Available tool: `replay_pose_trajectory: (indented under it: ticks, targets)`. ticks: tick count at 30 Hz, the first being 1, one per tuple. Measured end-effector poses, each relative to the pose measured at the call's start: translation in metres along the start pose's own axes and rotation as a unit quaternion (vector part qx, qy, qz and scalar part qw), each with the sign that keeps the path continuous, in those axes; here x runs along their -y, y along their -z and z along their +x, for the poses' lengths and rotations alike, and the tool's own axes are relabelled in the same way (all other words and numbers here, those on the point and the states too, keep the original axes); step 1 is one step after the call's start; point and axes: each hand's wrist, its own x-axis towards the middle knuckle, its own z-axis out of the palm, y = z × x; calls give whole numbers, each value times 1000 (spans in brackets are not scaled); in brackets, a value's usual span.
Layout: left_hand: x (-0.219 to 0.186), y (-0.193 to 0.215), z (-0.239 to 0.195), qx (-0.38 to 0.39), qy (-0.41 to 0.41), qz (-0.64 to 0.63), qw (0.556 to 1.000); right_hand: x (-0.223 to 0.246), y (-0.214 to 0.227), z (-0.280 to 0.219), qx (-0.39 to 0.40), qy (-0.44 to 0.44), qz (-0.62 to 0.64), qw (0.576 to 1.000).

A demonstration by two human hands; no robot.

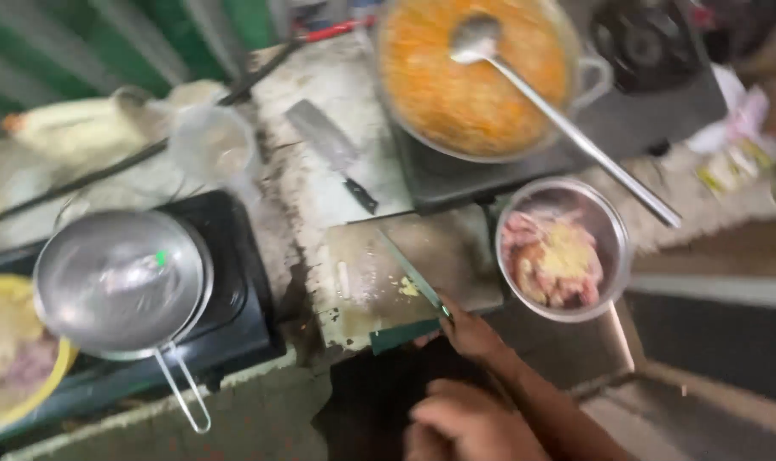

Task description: The person chops garlic cloves on a cutting board using a knife and transfers the minced garlic into a metal bowl containing raw meat. The person repeats this process with multiple cloves throughout the clip.

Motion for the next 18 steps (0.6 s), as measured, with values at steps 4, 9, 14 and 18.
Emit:
replay_pose_trajectory:
  ticks: [4, 9, 14, 18]
  targets:
    - [26, -126, 212, -31, -75, 14, 997, 22, 19, -22, -20, 63, 26, 997]
    - [43, -157, 223, -63, -75, 42, 994, 13, 14, -15, 12, 44, 25, 999]
    - [93, -149, 224, -113, -26, 77, 990, 13, 5, 1, 29, 51, 16, 998]
    - [83, -144, 239, -155, -54, 46, 985, 33, 32, -30, 65, 36, 173, 982]
